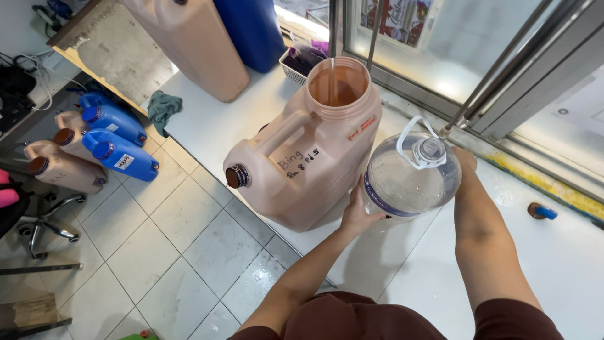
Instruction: The person rinses large water jugs in a sink, fills them with water from the tap, and screws caps onto them. They carry filled jugs to a rack, wipe the counter with a cloth, and move empty jugs around the workspace.
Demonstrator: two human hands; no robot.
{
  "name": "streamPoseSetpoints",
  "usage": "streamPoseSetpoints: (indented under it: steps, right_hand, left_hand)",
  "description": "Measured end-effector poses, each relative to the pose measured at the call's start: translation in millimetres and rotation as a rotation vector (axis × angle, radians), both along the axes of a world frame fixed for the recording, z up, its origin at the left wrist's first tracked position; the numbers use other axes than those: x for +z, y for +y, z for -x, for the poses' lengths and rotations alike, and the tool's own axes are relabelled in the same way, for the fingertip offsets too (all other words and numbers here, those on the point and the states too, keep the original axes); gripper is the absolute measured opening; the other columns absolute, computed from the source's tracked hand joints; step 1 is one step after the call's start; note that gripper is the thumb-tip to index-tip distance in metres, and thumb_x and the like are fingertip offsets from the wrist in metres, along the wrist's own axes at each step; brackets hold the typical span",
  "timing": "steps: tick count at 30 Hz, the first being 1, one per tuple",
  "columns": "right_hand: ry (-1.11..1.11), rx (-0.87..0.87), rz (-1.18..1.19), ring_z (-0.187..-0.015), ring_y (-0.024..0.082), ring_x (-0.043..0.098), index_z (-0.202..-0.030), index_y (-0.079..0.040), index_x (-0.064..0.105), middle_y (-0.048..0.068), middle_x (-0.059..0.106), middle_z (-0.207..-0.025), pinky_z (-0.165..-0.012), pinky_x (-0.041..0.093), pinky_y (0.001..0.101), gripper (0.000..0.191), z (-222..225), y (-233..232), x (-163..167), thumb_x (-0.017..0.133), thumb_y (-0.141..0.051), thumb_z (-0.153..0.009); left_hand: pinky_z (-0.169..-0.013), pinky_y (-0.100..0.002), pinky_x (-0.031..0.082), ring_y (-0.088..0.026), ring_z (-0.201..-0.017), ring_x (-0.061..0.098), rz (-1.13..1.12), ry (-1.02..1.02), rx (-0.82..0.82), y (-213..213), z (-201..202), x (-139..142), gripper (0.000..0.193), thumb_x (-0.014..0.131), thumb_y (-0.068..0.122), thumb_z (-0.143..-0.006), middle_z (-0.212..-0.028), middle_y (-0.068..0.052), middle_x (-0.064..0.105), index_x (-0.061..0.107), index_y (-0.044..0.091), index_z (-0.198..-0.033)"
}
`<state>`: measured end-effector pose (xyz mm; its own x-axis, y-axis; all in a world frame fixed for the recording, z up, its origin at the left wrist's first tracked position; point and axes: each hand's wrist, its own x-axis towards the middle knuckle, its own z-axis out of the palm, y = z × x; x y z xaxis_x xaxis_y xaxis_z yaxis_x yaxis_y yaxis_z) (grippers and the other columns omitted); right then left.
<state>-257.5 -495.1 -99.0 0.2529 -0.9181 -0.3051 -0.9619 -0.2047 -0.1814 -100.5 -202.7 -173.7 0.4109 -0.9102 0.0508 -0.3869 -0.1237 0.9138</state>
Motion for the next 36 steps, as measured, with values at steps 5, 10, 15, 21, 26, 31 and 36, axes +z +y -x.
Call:
streamPoseSetpoints:
  steps: [5,10,15,21,26,31,36]
  right_hand:
    - [-0.042,-0.058,0.011,-0.126,0.037,0.062,-0.126,-0.020,0.075,0.015,0.069,-0.132,-0.101,0.050,0.0484,0.041,-1.3,-4.3,1.2,0.062,-0.042,-0.094]
    - [-0.018,-0.044,0.005,-0.123,0.035,0.065,-0.122,-0.018,0.077,0.015,0.072,-0.128,-0.099,0.052,0.0473,0.039,-4.0,-9.4,8.6,0.067,-0.040,-0.093]
    - [-0.079,-0.135,0.048,-0.125,0.035,0.064,-0.122,-0.017,0.078,0.015,0.071,-0.128,-0.100,0.051,0.0489,0.034,-1.3,3.3,9.5,0.066,-0.035,-0.095]
    - [-1.016,-0.372,0.677,-0.127,0.033,0.053,-0.145,-0.006,0.049,0.018,0.047,-0.138,-0.105,0.047,0.0430,0.049,27.2,111.3,-31.1,0.063,-0.012,-0.098]
    - [-1.187,-0.533,0.404,-0.124,0.026,0.050,-0.150,-0.005,0.043,0.016,0.037,-0.143,-0.102,0.050,0.0349,0.049,98.4,255.5,-72.4,0.056,-0.002,-0.103]
    - [-1.021,-0.535,0.303,-0.115,0.021,0.054,-0.143,-0.005,0.050,0.015,0.043,-0.137,-0.087,0.051,0.0337,0.044,181.4,377.9,-88.4,0.051,0.000,-0.099]
    - [-1.034,-0.803,0.393,-0.099,0.017,0.059,-0.139,-0.005,0.051,0.010,0.057,-0.126,-0.074,0.051,0.0300,0.040,246.1,493.2,-105.4,0.054,-0.001,-0.099]
  left_hand:
    - [-0.114,-0.046,0.042,-0.040,-0.148,0.035,-0.110,0.031,0.000,1.6,4.0,7.7,0.141,0.093,0.029,-0.064,-0.164,-0.021,0.025,-0.003,0.013,-0.166]
    - [-0.116,-0.047,0.041,-0.039,-0.149,0.034,0.005,-0.035,-0.003,4.1,6.8,-1.6,0.137,0.094,0.031,-0.068,-0.163,-0.022,0.029,0.000,0.010,-0.165]
    - [-0.115,-0.046,0.041,-0.037,-0.145,0.038,0.023,-0.026,0.016,4.7,8.9,-24.4,0.131,0.093,0.030,-0.071,-0.155,-0.023,0.034,0.003,0.009,-0.165]
    - [-0.101,-0.042,0.047,-0.036,-0.118,0.049,-0.128,0.051,0.091,36.8,7.8,-54.9,0.082,0.082,0.020,-0.077,-0.132,-0.019,0.038,0.037,0.009,-0.144]
    - [-0.104,-0.045,0.042,-0.039,-0.119,0.047,-0.140,-0.256,-0.028,76.1,20.0,-74.6,0.037,0.066,0.001,-0.083,-0.129,-0.018,0.043,0.063,0.011,-0.119]
    - [-0.101,-0.045,0.046,-0.037,-0.115,0.055,0.109,-0.472,-0.225,96.8,26.0,-70.8,0.037,0.059,-0.009,-0.081,-0.121,-0.015,0.054,0.070,0.010,-0.110]
    - [-0.098,-0.046,0.045,-0.038,-0.113,0.056,0.178,-0.440,-0.429,122.1,27.1,-59.1,0.039,0.060,-0.010,-0.079,-0.120,-0.019,0.054,0.070,0.009,-0.111]
